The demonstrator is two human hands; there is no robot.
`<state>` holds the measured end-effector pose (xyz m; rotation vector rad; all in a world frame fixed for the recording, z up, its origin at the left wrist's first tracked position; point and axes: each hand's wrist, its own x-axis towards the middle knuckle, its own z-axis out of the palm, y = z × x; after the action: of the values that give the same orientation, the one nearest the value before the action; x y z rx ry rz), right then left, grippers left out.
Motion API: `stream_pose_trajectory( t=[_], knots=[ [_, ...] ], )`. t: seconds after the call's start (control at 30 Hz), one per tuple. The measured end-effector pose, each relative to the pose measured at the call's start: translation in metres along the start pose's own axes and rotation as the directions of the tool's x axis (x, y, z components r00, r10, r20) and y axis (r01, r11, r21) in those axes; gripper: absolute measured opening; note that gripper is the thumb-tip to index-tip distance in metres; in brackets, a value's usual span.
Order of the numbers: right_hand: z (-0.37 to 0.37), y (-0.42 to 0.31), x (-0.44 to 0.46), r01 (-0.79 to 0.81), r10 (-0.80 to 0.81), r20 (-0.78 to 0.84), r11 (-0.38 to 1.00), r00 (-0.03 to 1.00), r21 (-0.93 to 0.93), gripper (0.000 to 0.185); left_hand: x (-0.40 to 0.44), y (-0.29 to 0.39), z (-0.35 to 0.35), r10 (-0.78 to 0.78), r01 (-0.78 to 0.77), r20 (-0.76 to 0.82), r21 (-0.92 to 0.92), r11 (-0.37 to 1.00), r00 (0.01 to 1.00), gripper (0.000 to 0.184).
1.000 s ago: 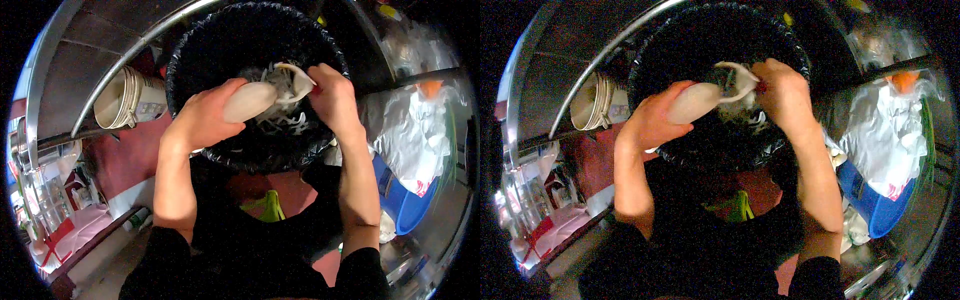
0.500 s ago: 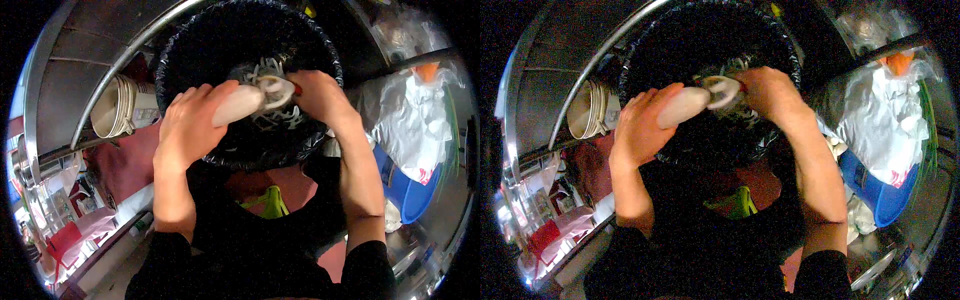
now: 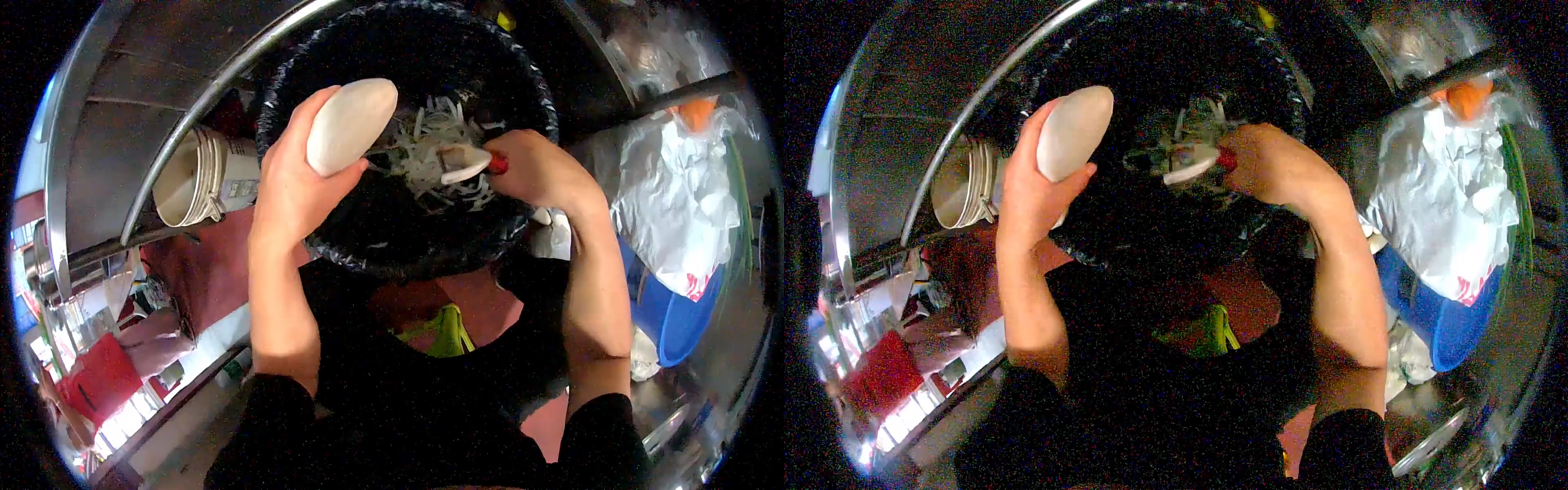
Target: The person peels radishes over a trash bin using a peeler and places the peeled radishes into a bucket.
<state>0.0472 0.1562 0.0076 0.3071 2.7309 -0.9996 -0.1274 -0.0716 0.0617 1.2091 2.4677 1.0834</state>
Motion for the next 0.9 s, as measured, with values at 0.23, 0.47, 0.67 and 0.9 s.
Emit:
stream_pose_trajectory(
  t=[0.23, 0.47, 0.67, 0.9],
  knots=[
    [0.001, -0.031, 0.011, 0.121, -0.108, -0.603, 0.992, 0.790, -0.020, 0.012, 0.003, -0.024, 0.029, -0.082, 0.284, 0.394, -0.486, 0.826, 0.915, 0.080],
    [0.000, 0.007, 0.011, -0.271, 0.167, -0.518, 0.954, 0.839, -0.131, 0.016, 0.007, -0.036, 0.008, 0.005, 0.618, 0.622, -0.779, 0.108, 0.783, 0.074],
    [0.012, -0.050, 0.002, 0.038, 0.183, -0.136, 0.459, 0.974, 0.888, 0.032, 0.013, 0.012, 0.039, -0.131, 0.597, 0.583, -0.795, 0.114, 0.802, 0.056],
    [0.055, -0.033, -0.026, 0.155, 0.332, -0.194, 0.140, 0.923, 0.978, 0.061, 0.007, 0.034, 0.127, -0.171, 0.400, 0.363, -0.852, 0.338, 0.916, 0.051]
  ],
)
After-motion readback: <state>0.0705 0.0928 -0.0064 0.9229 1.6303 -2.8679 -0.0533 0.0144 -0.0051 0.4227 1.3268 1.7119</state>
